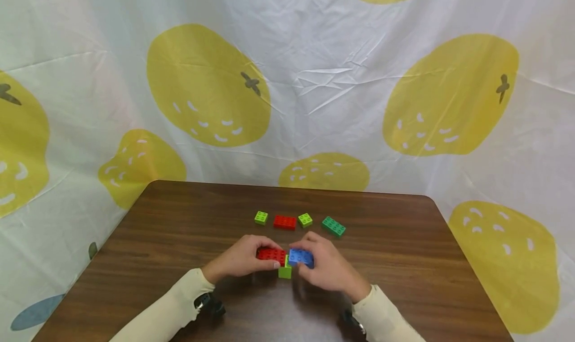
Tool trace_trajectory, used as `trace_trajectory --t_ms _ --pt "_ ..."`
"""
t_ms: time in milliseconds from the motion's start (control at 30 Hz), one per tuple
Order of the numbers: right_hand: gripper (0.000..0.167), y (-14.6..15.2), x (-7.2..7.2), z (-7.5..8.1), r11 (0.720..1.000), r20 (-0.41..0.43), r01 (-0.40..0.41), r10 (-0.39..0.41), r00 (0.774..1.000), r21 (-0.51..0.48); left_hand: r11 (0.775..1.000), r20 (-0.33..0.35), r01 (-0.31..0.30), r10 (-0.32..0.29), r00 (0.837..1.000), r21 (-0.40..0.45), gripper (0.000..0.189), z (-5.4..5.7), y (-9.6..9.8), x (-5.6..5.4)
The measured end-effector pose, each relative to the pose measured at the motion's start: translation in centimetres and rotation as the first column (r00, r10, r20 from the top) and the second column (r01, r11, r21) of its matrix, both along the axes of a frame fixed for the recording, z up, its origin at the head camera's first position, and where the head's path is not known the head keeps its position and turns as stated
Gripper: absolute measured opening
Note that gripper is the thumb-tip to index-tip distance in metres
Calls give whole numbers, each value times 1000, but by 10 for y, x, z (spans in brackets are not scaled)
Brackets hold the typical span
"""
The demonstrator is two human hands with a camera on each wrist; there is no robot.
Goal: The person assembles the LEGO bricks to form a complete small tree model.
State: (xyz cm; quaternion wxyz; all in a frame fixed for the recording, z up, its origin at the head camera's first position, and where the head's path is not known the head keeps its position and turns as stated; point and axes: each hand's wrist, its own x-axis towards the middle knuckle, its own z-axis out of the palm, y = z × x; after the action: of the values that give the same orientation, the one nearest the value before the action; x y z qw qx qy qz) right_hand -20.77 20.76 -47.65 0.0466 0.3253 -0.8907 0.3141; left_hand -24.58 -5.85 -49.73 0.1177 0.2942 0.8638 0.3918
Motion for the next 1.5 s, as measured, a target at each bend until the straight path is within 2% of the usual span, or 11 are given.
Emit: trace_trajectory --t_ms 233,467,800,1233,1400,1500 --pt "41 -5 2 -3 1000 39 -4 4 999 4 1000 12 8 -8 1000 15 38 1 -1 0" --pt "36 -9 -1 -6 1000 -10 -26 26 1000 9 1000 -6 12 -12 1000 9 38 2 -1 1" --pt "32 -9 -6 -9 999 -37 -54 54 998 -5 1000 -26 16 -16 1000 11 38 2 0 1" --pt "22 -15 -10 -1 997 -8 -76 76 997 31 1000 -18 14 -13 1000 20 39 -1 -1 0" --pt "23 -14 -12 -3 997 20 -79 79 997 17 1000 -12 1 -1 1000 11 39 -2 -1 0" --pt "24 -12 -12 -6 998 10 -67 67 998 9 1000 -9 3 -3 1000 17 38 -2 0 0"
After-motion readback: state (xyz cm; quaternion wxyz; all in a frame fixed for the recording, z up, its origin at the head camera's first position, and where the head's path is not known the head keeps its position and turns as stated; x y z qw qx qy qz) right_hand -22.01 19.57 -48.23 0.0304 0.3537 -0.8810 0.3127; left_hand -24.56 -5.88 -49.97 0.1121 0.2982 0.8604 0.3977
